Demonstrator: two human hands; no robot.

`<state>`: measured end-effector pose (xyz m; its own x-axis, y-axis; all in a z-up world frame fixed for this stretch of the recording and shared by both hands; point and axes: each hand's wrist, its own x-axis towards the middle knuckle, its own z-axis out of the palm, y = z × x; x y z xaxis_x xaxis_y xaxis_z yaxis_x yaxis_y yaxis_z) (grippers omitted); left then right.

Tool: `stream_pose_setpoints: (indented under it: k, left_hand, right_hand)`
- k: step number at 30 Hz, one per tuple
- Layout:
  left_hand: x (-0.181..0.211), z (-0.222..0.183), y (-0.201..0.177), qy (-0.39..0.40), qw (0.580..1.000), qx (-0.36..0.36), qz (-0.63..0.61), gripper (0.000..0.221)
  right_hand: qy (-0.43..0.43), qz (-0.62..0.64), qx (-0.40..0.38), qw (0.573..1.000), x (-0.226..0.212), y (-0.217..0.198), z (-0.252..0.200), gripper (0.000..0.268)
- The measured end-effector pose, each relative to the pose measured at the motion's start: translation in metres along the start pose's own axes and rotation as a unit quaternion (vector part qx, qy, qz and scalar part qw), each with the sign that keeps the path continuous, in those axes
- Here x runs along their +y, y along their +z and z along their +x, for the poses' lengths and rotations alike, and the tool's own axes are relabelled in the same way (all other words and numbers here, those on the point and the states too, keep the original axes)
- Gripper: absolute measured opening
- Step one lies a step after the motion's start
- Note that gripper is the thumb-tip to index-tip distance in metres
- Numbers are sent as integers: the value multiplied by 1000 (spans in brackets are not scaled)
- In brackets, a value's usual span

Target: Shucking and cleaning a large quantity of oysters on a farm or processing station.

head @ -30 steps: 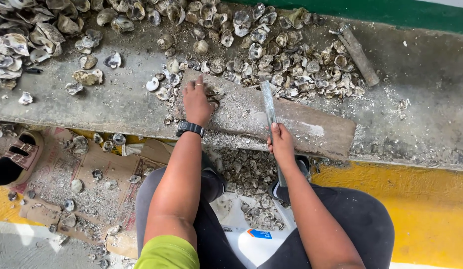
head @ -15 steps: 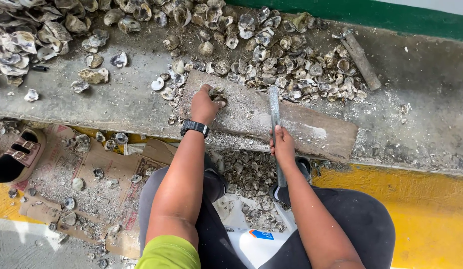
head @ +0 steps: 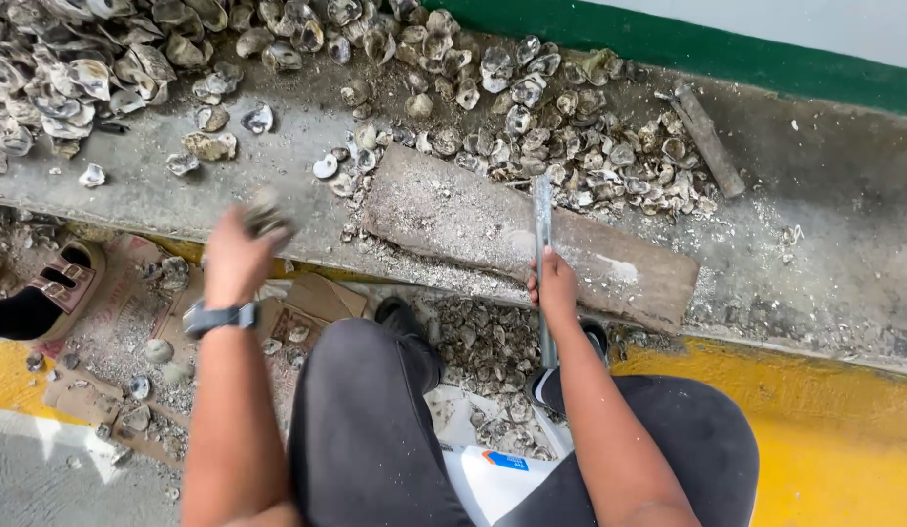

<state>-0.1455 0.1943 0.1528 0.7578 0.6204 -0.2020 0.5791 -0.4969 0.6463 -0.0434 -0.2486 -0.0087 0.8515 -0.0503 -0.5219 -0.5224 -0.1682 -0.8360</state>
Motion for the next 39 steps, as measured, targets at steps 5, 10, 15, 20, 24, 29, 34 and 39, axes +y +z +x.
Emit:
stream_pose_setpoints:
  k: [5, 10, 15, 20, 24, 29, 34, 39]
  left_hand:
    - [-205, -30, -25, -138, 970, 71, 186, 63]
    - [-209, -50, -40, -140, 909, 169, 355, 98]
    - [-52, -10, -10, 95, 971, 112, 191, 71]
    - [72, 83, 113, 219, 972, 36, 82, 67]
    - [153, 147, 206, 310, 945, 30, 96, 61]
    - [213, 223, 304, 313, 936, -15, 161, 62]
    - [262, 262, 355, 342, 921, -15, 185, 70]
    - [254, 227, 330, 175, 948, -178, 199, 80]
  right_hand:
    - [-6, 28, 0, 1000, 2, 0, 5, 49]
    - [-21, 18, 5, 1000, -3, 5, 6, 49]
    - [-22, -3, 4, 1000, 1, 4, 2, 51]
    - [-26, 3, 12, 1000, 9, 3, 2, 51]
    - [-28, 10, 11, 1000, 13, 4, 14, 50]
    - [11, 30, 3, 999, 8, -1, 6, 51]
    - [33, 67, -8, 997, -3, -2, 14, 49]
    - [28, 40, -26, 998, -2, -2, 1, 48]
